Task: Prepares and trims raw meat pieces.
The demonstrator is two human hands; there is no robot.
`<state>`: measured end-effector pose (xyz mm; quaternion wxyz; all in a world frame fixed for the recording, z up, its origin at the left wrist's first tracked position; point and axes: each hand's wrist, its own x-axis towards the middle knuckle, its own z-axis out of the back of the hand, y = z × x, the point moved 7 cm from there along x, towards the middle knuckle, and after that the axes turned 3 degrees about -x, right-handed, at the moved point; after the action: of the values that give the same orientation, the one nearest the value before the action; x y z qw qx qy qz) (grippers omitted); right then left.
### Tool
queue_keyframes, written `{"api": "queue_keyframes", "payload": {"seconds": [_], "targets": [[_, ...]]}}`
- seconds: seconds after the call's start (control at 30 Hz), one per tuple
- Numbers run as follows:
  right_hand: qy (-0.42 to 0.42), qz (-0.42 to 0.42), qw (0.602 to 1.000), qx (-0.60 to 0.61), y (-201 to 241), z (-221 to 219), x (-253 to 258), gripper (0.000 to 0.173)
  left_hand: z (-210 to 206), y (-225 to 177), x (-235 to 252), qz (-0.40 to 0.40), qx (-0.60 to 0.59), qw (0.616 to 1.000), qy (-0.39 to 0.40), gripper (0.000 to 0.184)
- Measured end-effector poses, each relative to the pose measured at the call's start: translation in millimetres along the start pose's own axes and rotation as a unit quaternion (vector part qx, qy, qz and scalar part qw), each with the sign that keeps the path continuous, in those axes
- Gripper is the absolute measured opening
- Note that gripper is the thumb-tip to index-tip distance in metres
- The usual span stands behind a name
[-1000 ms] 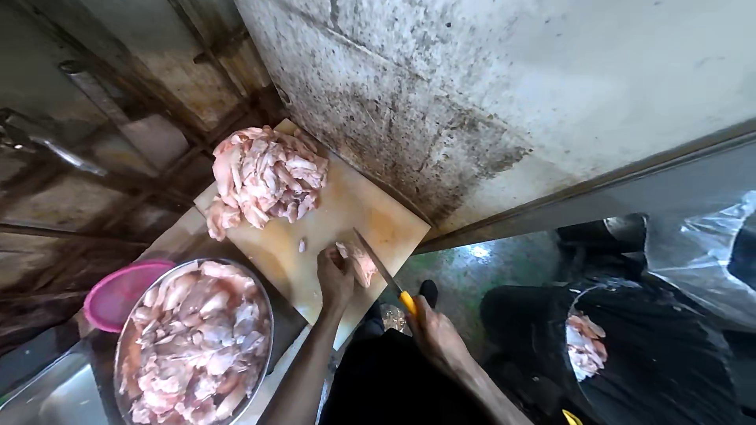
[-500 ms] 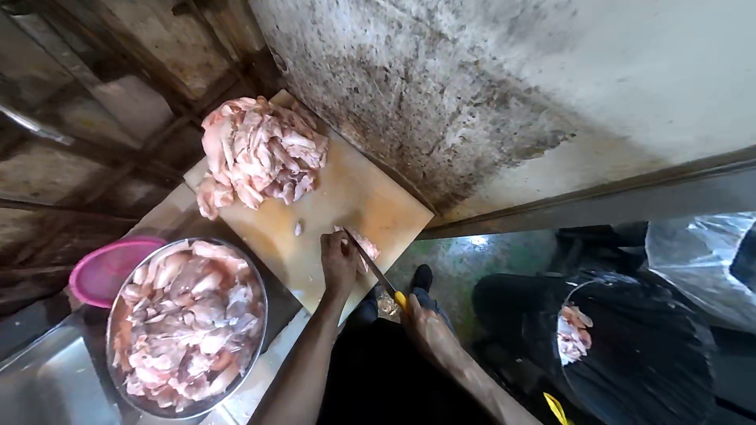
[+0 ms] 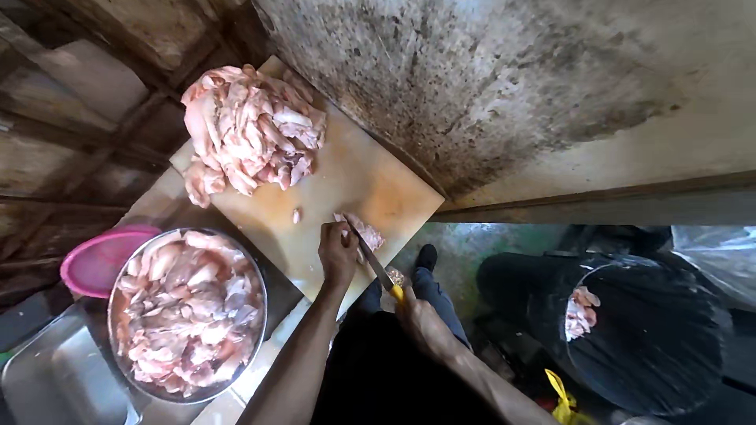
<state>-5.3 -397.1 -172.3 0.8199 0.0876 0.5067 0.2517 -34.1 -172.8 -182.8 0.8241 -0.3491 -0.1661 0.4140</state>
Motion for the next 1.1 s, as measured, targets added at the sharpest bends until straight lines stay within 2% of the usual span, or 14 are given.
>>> {"api": "queue_keyframes", "payload": {"seconds": [0.13, 0.2, 0.3, 0.43, 0.6, 0.7, 0.77, 0.87, 1.0, 1.1], "targets": [[-0.048, 0.021, 0.999, 0.014, 34.5, 3.7, 40.1, 0.034, 4.8, 0.9, -0.1, -0.002, -0.004, 1.000, 0.007, 0.020], [-0.051, 0.029, 0.998, 0.011, 35.8, 4.2, 42.8, 0.033, 9.4, 1.4, 2.1, 0.001, 0.001, 1.000, 0.022, 0.022], [-0.023, 0.022, 0.999, 0.010, 4.2, -1.0, 22.8, 0.040, 16.7, 0.0, 1.2, 0.020, 0.007, 0.999, 0.050, 0.022], [-0.005, 0.002, 1.000, 0.000, -44.4, -9.8, -9.5, 0.040, 25.8, 8.4, 2.7, 0.021, -0.027, 0.999, 0.032, 0.018], [0.023, 0.075, 0.995, 0.068, -82.7, -6.1, -25.0, 0.038, 35.4, 26.6, -12.6, 0.051, -0.072, 0.995, 0.046, 0.021], [-0.025, 0.096, 0.991, 0.095, -88.9, 0.1, -38.1, 0.037, 41.5, 45.2, -23.7, 0.092, -0.087, 0.992, 0.008, 0.021], [-0.073, 0.105, 0.987, 0.102, -82.0, 5.5, -42.6, 0.037, 44.4, 47.3, -30.1, 0.113, -0.092, 0.989, -0.009, 0.024], [-0.115, 0.112, 0.985, 0.062, -52.1, 16.9, -36.7, 0.038, 40.7, 30.9, -34.0, 0.099, -0.113, 0.988, -0.023, 0.030], [-0.142, 0.105, 0.984, -0.001, -7.9, 21.5, -8.5, 0.041, 35.4, -0.4, -28.4, 0.054, -0.086, 0.994, -0.044, 0.020], [-0.138, 0.104, 0.985, -0.024, 10.3, 21.2, 16.4, 0.039, 29.8, -1.8, -24.2, 0.054, -0.057, 0.996, -0.047, 0.017]]}}
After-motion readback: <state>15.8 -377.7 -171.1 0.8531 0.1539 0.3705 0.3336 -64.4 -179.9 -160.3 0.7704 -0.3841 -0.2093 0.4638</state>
